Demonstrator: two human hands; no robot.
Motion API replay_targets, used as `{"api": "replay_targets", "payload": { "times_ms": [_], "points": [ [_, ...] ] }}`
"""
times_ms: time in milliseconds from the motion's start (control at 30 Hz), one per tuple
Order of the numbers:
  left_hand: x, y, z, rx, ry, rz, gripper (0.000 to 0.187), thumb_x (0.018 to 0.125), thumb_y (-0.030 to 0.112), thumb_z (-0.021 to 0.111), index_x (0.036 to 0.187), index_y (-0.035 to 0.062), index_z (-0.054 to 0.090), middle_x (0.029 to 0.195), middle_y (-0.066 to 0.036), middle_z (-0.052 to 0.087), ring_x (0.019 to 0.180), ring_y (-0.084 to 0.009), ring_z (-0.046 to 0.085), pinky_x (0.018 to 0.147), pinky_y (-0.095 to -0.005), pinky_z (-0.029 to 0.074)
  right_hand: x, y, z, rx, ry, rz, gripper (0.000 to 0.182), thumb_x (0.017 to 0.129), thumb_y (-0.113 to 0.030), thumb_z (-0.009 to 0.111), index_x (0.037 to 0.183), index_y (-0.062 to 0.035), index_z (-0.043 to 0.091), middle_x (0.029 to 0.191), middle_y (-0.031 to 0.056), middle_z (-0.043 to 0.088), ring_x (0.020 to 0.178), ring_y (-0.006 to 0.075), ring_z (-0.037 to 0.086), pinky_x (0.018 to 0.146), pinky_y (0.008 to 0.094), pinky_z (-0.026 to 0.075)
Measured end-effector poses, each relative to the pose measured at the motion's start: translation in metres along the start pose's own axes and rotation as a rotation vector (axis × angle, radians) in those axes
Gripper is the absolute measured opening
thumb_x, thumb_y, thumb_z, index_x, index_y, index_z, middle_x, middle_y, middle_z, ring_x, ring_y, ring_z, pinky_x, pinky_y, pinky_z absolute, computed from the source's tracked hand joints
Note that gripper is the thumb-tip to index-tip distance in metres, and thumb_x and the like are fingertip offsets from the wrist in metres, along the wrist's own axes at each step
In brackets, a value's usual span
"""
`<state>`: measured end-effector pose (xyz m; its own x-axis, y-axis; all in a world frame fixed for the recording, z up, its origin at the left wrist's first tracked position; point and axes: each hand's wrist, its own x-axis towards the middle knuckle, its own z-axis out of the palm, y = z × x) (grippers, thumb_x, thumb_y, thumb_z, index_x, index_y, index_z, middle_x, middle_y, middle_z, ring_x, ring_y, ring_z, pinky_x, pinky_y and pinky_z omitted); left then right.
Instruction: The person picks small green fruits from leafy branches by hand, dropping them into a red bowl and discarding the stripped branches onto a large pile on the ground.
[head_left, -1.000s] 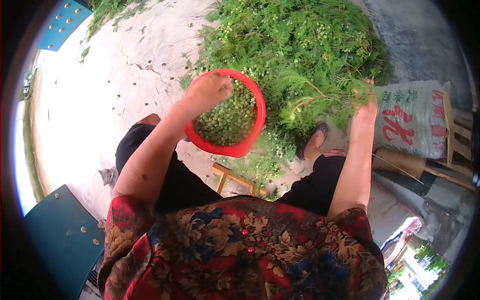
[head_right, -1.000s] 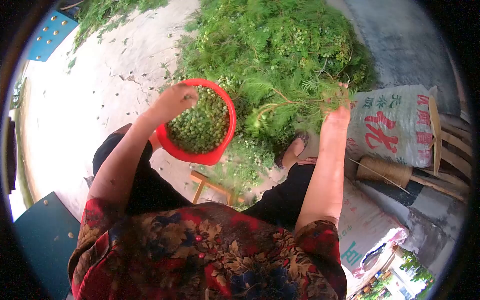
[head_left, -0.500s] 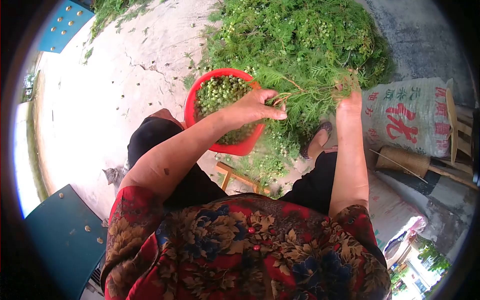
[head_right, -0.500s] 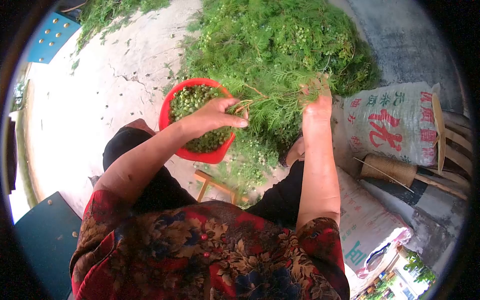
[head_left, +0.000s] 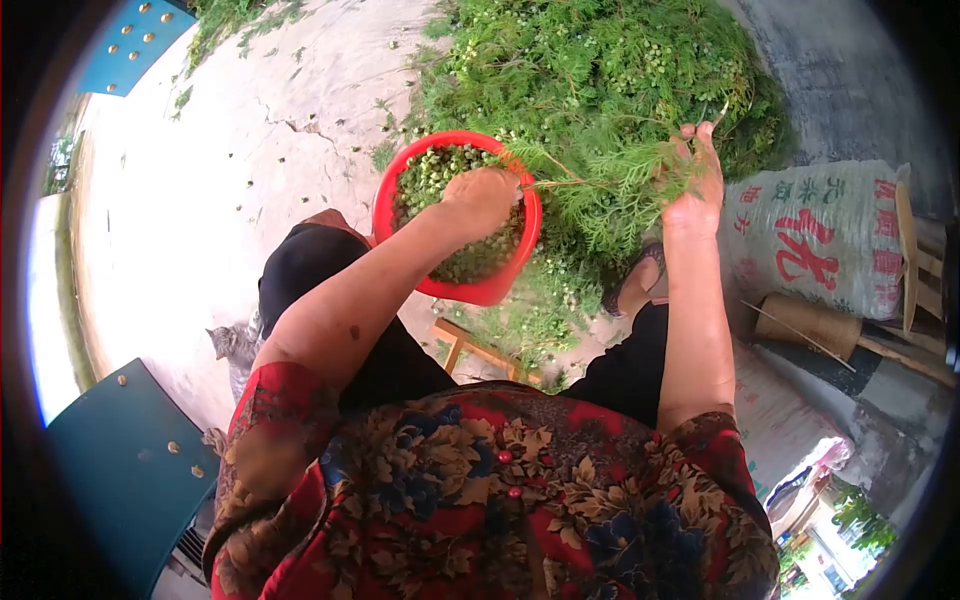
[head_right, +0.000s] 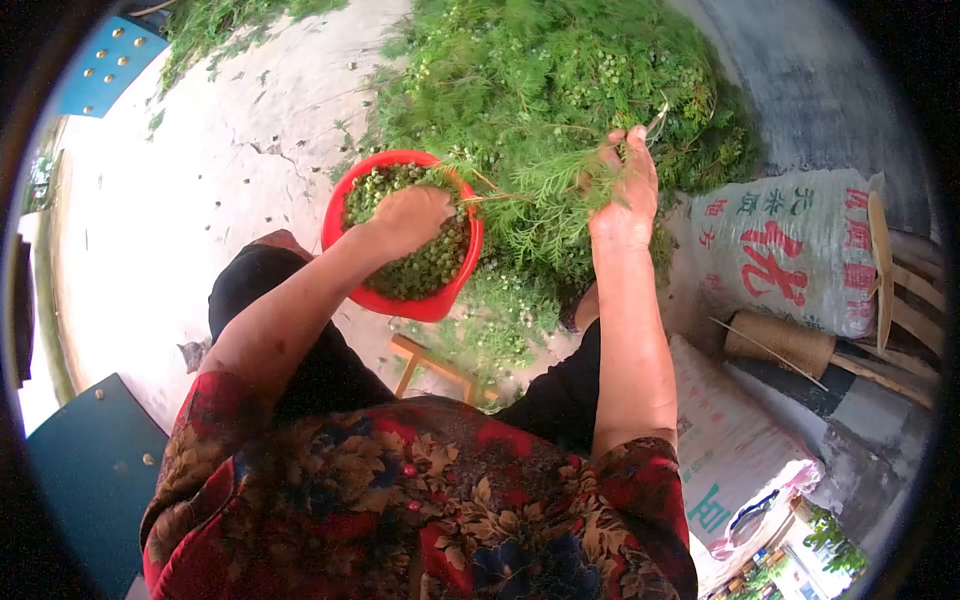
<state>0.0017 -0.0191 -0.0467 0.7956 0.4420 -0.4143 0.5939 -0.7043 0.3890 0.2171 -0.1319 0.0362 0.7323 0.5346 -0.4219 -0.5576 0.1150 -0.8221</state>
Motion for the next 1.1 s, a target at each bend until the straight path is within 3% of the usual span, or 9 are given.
{"api": "replay_targets", "payload": {
  "times_ms": [167, 367, 500, 633, 767, 800, 867, 967, 1100],
  "points": [
    [0.006, -0.012, -0.001, -0.07, 0.094, -0.004, 0.032, 0.092, 0.031, 0.043, 0.093, 0.0022, 0.057, 0.09, -0.019, 0.063, 0.086, -0.0371, 0.061, 0.077, -0.0475, 0.047, -0.004, 0.0, 0.006, 0.021, 0.057, 0.0, 0.024, 0.091, -0.037, 0.054, 0.084, -0.0134, 0.053, 0.067, -0.0016, 0.048, 0.056, 0.0139, 0.046, 0.048, 0.0271, 0.033],
    [0.0, -0.012, -0.021, -0.131, 0.008, -0.072, 0.045, 0.092, 0.04, 0.042, 0.095, -0.0016, 0.06, 0.093, -0.02, 0.063, 0.087, -0.0363, 0.061, 0.076, -0.0463, 0.048, -0.01, 0.004, 0.014, -0.018, -0.188, -0.085, 0.025, 0.09, -0.037, 0.055, 0.082, -0.0129, 0.054, 0.062, -0.0036, 0.045, 0.056, 0.0118, 0.045, 0.052, 0.0271, 0.035],
    [-0.001, -0.003, -0.036, -0.001, -0.082, -0.118, 0.053, 0.09, 0.048, 0.043, 0.091, -0.0018, 0.062, 0.085, -0.02, 0.064, 0.083, -0.0358, 0.063, 0.071, -0.047, 0.05, -0.016, -0.009, 0.037, -0.084, 0.169, -0.112, 0.023, 0.091, -0.035, 0.055, 0.087, -0.013, 0.055, 0.067, -0.0021, 0.047, 0.06, 0.0107, 0.046, 0.054, 0.0258, 0.036],
    [-0.014, -0.007, -0.038, -0.014, -0.006, 0.027, 0.05, 0.089, 0.045, 0.044, 0.083, -0.0007, 0.063, 0.078, -0.02, 0.064, 0.08, -0.0334, 0.064, 0.066, -0.0446, 0.052, 0.049, -0.012, -0.043, 0.025, 0.183, -0.206, 0.024, 0.092, -0.037, 0.051, 0.093, -0.0139, 0.057, 0.091, 0.0024, 0.055, 0.079, 0.0168, 0.051, 0.062, 0.0318, 0.041],
    [-0.006, -0.059, -0.01, 0.13, -0.054, 0.025, 0.043, 0.085, 0.044, 0.054, 0.095, 0.0036, 0.064, 0.104, -0.019, 0.062, 0.097, -0.0326, 0.06, 0.081, -0.0463, 0.048, 0.097, -0.041, -0.133, -0.064, 0.135, -0.178, 0.027, 0.09, -0.035, 0.052, 0.103, -0.0113, 0.054, 0.094, 0.004, 0.057, 0.089, 0.0221, 0.055, 0.068, 0.0384, 0.043],
    [-0.008, -0.06, -0.01, 0.089, 0.055, 0.068, 0.039, 0.083, 0.04, 0.058, 0.1, 0.0051, 0.062, 0.106, -0.018, 0.061, 0.099, -0.0326, 0.059, 0.084, -0.0451, 0.047, 0.071, -0.039, -0.1, -0.074, 0.298, -0.201, 0.03, 0.089, -0.034, 0.051, 0.107, -0.0096, 0.052, 0.095, 0.005, 0.057, 0.088, 0.0228, 0.055, 0.067, 0.0394, 0.043],
    [-0.021, -0.056, -0.008, -0.008, 0.269, 0.14, 0.042, 0.078, 0.032, 0.064, 0.112, 0.008, 0.058, 0.11, -0.017, 0.06, 0.102, -0.0327, 0.058, 0.09, -0.0428, 0.046, 0.073, -0.028, -0.101, -0.035, 0.235, -0.145, 0.03, 0.089, -0.033, 0.051, 0.107, -0.0091, 0.053, 0.097, 0.0054, 0.057, 0.088, 0.023, 0.055, 0.066, 0.0389, 0.043],
    [-0.019, -0.02, -0.024, -0.549, 0.066, 0.081, 0.065, 0.075, 0.037, 0.07, 0.128, 0.0092, 0.045, 0.121, -0.018, 0.052, 0.111, -0.0321, 0.051, 0.094, -0.0397, 0.043, 0.075, -0.005, -0.1, -0.014, 0.097, -0.12, 0.029, 0.09, -0.03, 0.05, 0.109, -0.0081, 0.053, 0.103, 0.007, 0.058, 0.088, 0.0233, 0.056, 0.067, 0.0392, 0.045],
    [-0.019, 0.011, -0.035, -0.986, 0.062, 0.337, 0.073, 0.074, 0.038, 0.073, 0.132, 0.0095, 0.04, 0.123, -0.014, 0.051, 0.105, -0.0261, 0.053, 0.084, -0.0362, 0.046, 0.069, 0.013, -0.07, 0.038, 0.131, 0.042, 0.028, 0.091, -0.03, 0.047, 0.109, -0.0093, 0.055, 0.107, 0.006, 0.059, 0.085, 0.0212, 0.056, 0.062, 0.0346, 0.043]
  ]
}}
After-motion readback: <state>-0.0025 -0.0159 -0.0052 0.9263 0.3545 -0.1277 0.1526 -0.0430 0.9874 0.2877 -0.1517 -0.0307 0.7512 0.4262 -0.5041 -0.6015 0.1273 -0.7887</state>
